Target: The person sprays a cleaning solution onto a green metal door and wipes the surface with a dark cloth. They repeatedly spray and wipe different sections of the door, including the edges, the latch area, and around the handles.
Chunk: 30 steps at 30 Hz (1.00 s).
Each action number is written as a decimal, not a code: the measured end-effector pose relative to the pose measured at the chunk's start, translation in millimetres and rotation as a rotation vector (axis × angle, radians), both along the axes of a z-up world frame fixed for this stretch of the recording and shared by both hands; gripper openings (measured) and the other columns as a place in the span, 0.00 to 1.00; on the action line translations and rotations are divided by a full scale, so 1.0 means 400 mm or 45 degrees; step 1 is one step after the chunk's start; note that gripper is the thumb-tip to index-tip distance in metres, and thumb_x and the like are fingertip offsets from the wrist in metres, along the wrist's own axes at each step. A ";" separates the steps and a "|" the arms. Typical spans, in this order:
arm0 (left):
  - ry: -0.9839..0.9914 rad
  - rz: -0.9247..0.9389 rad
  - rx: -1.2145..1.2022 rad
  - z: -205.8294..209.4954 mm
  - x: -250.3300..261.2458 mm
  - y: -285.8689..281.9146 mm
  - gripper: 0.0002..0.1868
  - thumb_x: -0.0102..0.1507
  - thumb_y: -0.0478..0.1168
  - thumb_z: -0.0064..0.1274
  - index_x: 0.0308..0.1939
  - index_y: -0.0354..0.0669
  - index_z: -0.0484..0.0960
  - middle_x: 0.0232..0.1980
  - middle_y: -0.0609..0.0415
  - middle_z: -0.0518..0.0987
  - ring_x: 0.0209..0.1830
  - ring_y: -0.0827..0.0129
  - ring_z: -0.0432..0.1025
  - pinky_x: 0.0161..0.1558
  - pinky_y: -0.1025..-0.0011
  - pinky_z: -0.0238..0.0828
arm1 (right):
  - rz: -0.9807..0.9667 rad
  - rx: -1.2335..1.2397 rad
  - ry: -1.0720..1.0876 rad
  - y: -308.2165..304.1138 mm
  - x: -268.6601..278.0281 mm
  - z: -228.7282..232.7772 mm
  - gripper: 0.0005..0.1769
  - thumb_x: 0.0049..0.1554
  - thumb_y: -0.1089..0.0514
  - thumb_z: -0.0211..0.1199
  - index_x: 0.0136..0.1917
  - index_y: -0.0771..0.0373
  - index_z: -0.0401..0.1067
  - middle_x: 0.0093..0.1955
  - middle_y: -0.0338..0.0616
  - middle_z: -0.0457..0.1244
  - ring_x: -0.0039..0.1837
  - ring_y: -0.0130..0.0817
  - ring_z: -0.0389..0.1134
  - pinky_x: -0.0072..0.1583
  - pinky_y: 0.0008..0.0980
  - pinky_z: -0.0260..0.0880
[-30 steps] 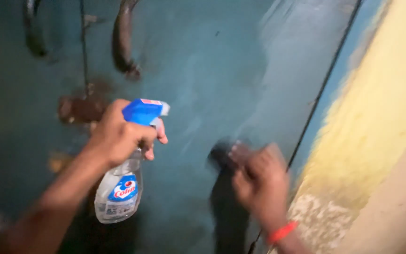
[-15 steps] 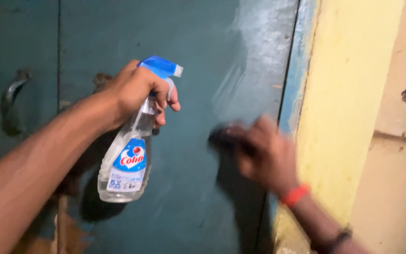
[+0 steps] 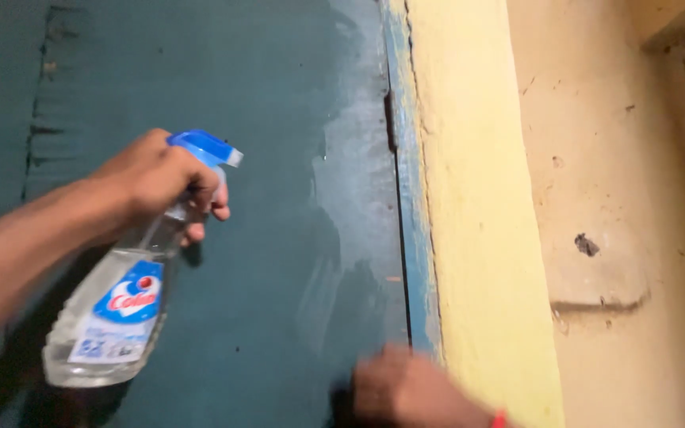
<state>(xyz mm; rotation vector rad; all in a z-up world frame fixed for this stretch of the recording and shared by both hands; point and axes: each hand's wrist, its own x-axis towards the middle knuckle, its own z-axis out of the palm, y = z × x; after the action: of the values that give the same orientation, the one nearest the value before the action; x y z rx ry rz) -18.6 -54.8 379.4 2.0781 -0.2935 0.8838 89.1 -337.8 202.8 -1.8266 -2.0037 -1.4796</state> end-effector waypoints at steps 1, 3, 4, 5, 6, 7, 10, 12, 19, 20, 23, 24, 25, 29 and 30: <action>0.006 0.016 0.019 0.019 0.009 -0.005 0.09 0.52 0.33 0.48 0.25 0.25 0.78 0.31 0.39 0.83 0.17 0.60 0.71 0.22 0.60 0.70 | -0.042 0.045 -0.046 -0.007 0.018 0.061 0.25 0.37 0.59 0.65 0.51 0.56 0.79 0.42 0.45 0.64 0.47 0.48 0.67 0.47 0.41 0.65; 0.013 0.051 0.048 0.054 0.032 -0.024 0.10 0.54 0.34 0.48 0.25 0.26 0.78 0.31 0.39 0.82 0.18 0.60 0.71 0.22 0.61 0.69 | -0.260 0.324 -0.136 -0.007 0.055 0.213 0.12 0.40 0.59 0.69 0.41 0.57 0.75 0.40 0.47 0.62 0.44 0.48 0.65 0.46 0.43 0.66; 0.018 0.062 0.047 0.076 0.038 -0.033 0.09 0.54 0.34 0.47 0.26 0.26 0.78 0.31 0.39 0.82 0.18 0.60 0.71 0.22 0.61 0.68 | -0.252 0.446 -0.202 -0.017 0.060 0.293 0.14 0.41 0.60 0.68 0.44 0.55 0.77 0.42 0.46 0.64 0.44 0.48 0.65 0.46 0.44 0.67; 0.023 0.072 0.046 0.100 0.041 -0.043 0.09 0.53 0.33 0.47 0.26 0.27 0.78 0.31 0.40 0.82 0.18 0.60 0.71 0.22 0.61 0.68 | -0.242 0.568 -0.268 -0.023 0.060 0.355 0.16 0.42 0.61 0.67 0.46 0.53 0.79 0.43 0.45 0.66 0.45 0.48 0.66 0.46 0.45 0.67; 0.029 0.080 0.051 0.121 0.041 -0.050 0.08 0.53 0.33 0.47 0.26 0.28 0.78 0.31 0.40 0.82 0.18 0.60 0.71 0.22 0.61 0.68 | -0.217 0.666 -0.190 -0.017 0.064 0.380 0.16 0.44 0.60 0.67 0.48 0.52 0.79 0.43 0.44 0.66 0.45 0.47 0.67 0.47 0.43 0.68; 0.012 0.079 0.052 0.137 0.038 -0.051 0.08 0.53 0.32 0.47 0.26 0.27 0.78 0.31 0.40 0.82 0.18 0.59 0.71 0.22 0.61 0.68 | -0.189 0.761 -0.111 -0.005 0.072 0.405 0.15 0.45 0.59 0.67 0.49 0.52 0.79 0.44 0.44 0.66 0.45 0.45 0.68 0.47 0.41 0.70; -0.039 0.051 0.040 0.179 0.031 -0.061 0.07 0.52 0.31 0.47 0.27 0.28 0.78 0.31 0.41 0.82 0.18 0.59 0.71 0.22 0.61 0.68 | -0.113 0.468 -0.065 0.027 0.106 0.341 0.23 0.45 0.62 0.61 0.53 0.47 0.82 0.42 0.42 0.68 0.45 0.45 0.68 0.47 0.40 0.70; -0.060 0.035 0.027 0.202 0.024 -0.066 0.07 0.52 0.32 0.47 0.27 0.29 0.79 0.30 0.42 0.82 0.17 0.60 0.71 0.22 0.61 0.69 | -0.210 0.045 -0.178 0.073 0.114 0.189 0.11 0.45 0.57 0.66 0.44 0.55 0.78 0.46 0.42 0.66 0.57 0.45 0.68 0.62 0.49 0.63; -0.106 0.113 0.104 0.257 0.024 -0.065 0.09 0.54 0.33 0.49 0.26 0.25 0.79 0.30 0.40 0.82 0.18 0.57 0.73 0.21 0.60 0.69 | -0.273 -0.021 -0.409 0.011 0.124 0.380 0.22 0.37 0.52 0.68 0.48 0.56 0.78 0.50 0.44 0.68 0.58 0.45 0.66 0.63 0.47 0.63; -0.120 0.134 0.110 0.265 0.025 -0.066 0.09 0.53 0.33 0.48 0.26 0.26 0.79 0.31 0.41 0.83 0.18 0.57 0.73 0.22 0.60 0.70 | -0.293 0.182 -0.275 -0.009 0.102 0.458 0.20 0.41 0.57 0.66 0.50 0.51 0.82 0.46 0.40 0.71 0.54 0.42 0.67 0.59 0.45 0.66; -0.150 0.114 0.116 0.290 0.027 -0.069 0.09 0.52 0.32 0.48 0.27 0.26 0.81 0.31 0.42 0.84 0.18 0.57 0.74 0.22 0.60 0.70 | -0.401 0.913 0.197 -0.003 0.038 0.577 0.16 0.48 0.55 0.71 0.52 0.52 0.80 0.44 0.40 0.69 0.48 0.37 0.72 0.56 0.38 0.74; -0.151 0.087 0.110 0.292 0.031 -0.069 0.09 0.52 0.32 0.48 0.28 0.26 0.81 0.31 0.42 0.84 0.18 0.57 0.74 0.21 0.60 0.70 | -0.427 0.862 0.193 0.009 0.028 0.565 0.17 0.48 0.56 0.70 0.52 0.49 0.81 0.44 0.42 0.69 0.48 0.39 0.71 0.55 0.38 0.74; -0.158 0.098 0.099 0.296 0.032 -0.067 0.09 0.51 0.32 0.48 0.28 0.26 0.81 0.31 0.42 0.84 0.18 0.57 0.74 0.22 0.60 0.70 | -0.452 0.811 0.188 0.033 0.025 0.537 0.17 0.48 0.56 0.70 0.53 0.45 0.82 0.44 0.44 0.69 0.48 0.41 0.71 0.55 0.38 0.73; -0.125 0.075 0.111 0.298 0.057 -0.070 0.08 0.51 0.31 0.49 0.26 0.26 0.81 0.32 0.40 0.84 0.18 0.56 0.74 0.22 0.59 0.71 | -0.098 -0.015 -0.227 0.114 0.037 0.375 0.24 0.45 0.61 0.68 0.57 0.50 0.80 0.53 0.44 0.69 0.59 0.44 0.69 0.61 0.39 0.70; -0.121 0.068 0.128 0.305 0.057 -0.072 0.08 0.51 0.31 0.49 0.26 0.25 0.81 0.32 0.39 0.84 0.18 0.55 0.73 0.22 0.58 0.72 | -0.008 -0.150 -0.415 0.128 0.039 0.346 0.19 0.55 0.62 0.66 0.60 0.49 0.79 0.58 0.44 0.67 0.64 0.42 0.69 0.66 0.39 0.70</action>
<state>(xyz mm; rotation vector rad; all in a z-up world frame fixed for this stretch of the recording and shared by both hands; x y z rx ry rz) 4.1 -83.5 501.5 2.1484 -0.3409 1.0208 104.6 -286.4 341.0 -1.7257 -2.2726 -1.7983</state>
